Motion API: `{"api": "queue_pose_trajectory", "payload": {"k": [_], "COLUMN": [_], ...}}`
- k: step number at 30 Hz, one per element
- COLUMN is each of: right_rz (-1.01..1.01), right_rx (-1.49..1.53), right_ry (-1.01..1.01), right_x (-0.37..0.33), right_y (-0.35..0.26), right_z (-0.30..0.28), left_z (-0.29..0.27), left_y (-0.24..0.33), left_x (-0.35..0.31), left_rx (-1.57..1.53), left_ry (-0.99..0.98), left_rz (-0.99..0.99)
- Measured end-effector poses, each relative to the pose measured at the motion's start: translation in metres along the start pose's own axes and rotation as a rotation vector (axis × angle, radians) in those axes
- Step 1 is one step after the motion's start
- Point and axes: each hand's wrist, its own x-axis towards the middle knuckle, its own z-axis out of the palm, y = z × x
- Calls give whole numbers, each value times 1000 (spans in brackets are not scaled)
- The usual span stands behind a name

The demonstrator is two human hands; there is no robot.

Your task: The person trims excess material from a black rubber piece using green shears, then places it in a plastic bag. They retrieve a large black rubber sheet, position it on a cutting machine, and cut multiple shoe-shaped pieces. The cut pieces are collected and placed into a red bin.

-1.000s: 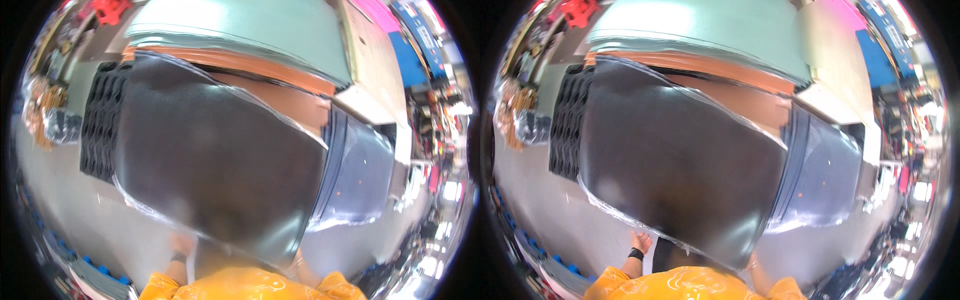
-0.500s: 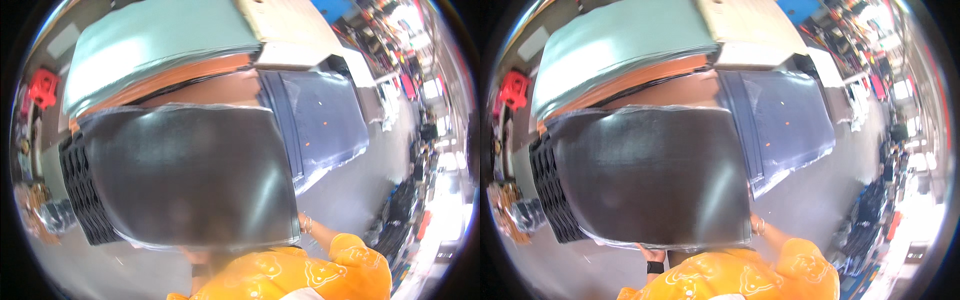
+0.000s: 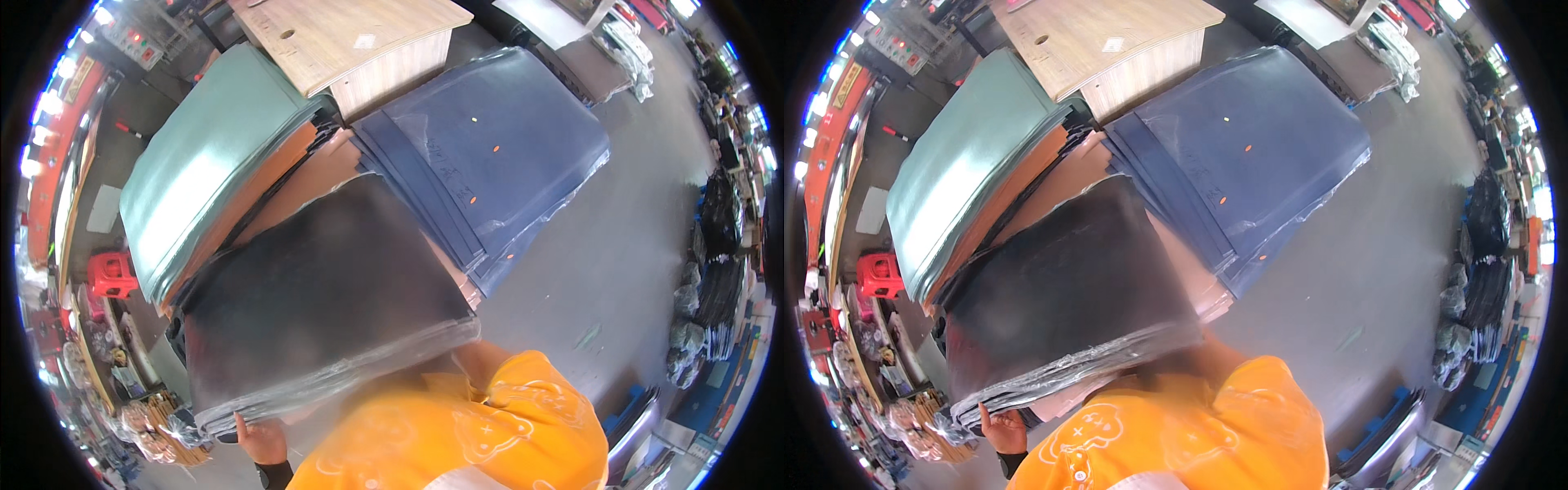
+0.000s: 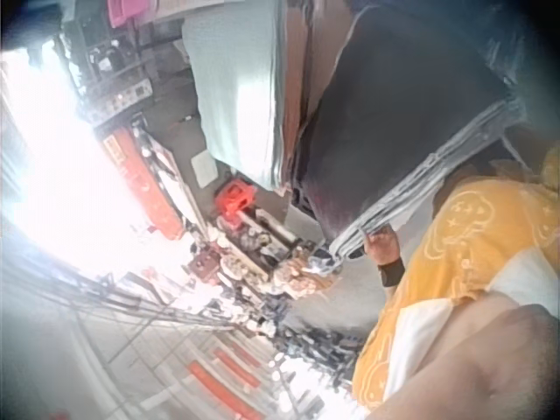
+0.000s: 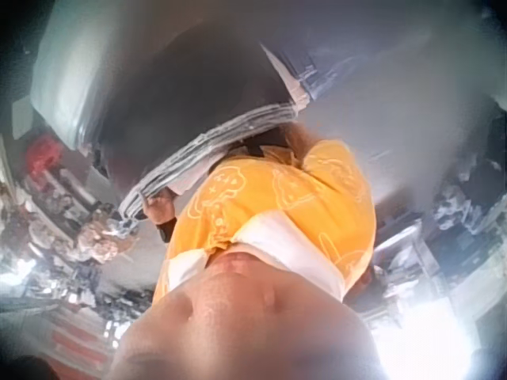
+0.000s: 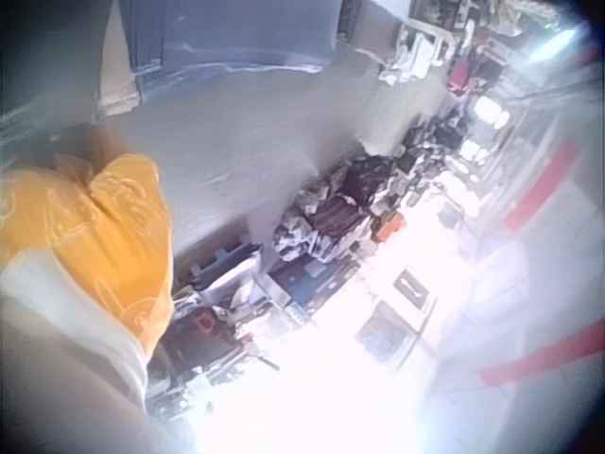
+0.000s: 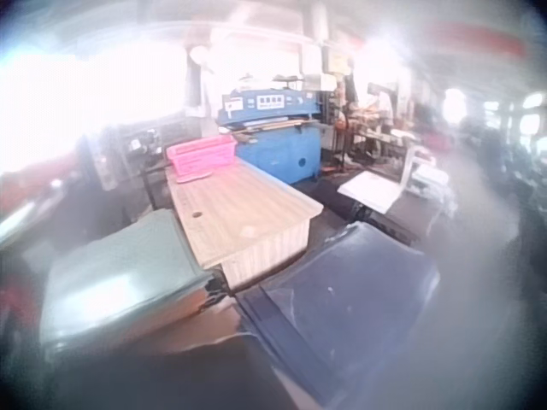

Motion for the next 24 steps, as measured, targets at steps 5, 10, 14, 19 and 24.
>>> {"api": "queue_pose_trajectory", "payload": {"k": [5,10,14,19,24], "right_rz": [-116,-233,-324,-493,-1441], "right_rx": [277,375,357,80,-1645], "right_ry": [-53,-76,-105,-167,120], "right_x": [69,123,164,263,388], "right_y": [-8,-33,-52,-58,-56], "right_z": [83,204,296,365,368], "left_z": [26,-16,-33,85,170], "left_y": [14,49,121,242,256], "left_x": [6,34,92,270,509], "left_rx": [181,522,1429,1373,1750], "left_ry": [463,126,-159,11,362], "left_rz": [151,258,794,1259,1593]}}
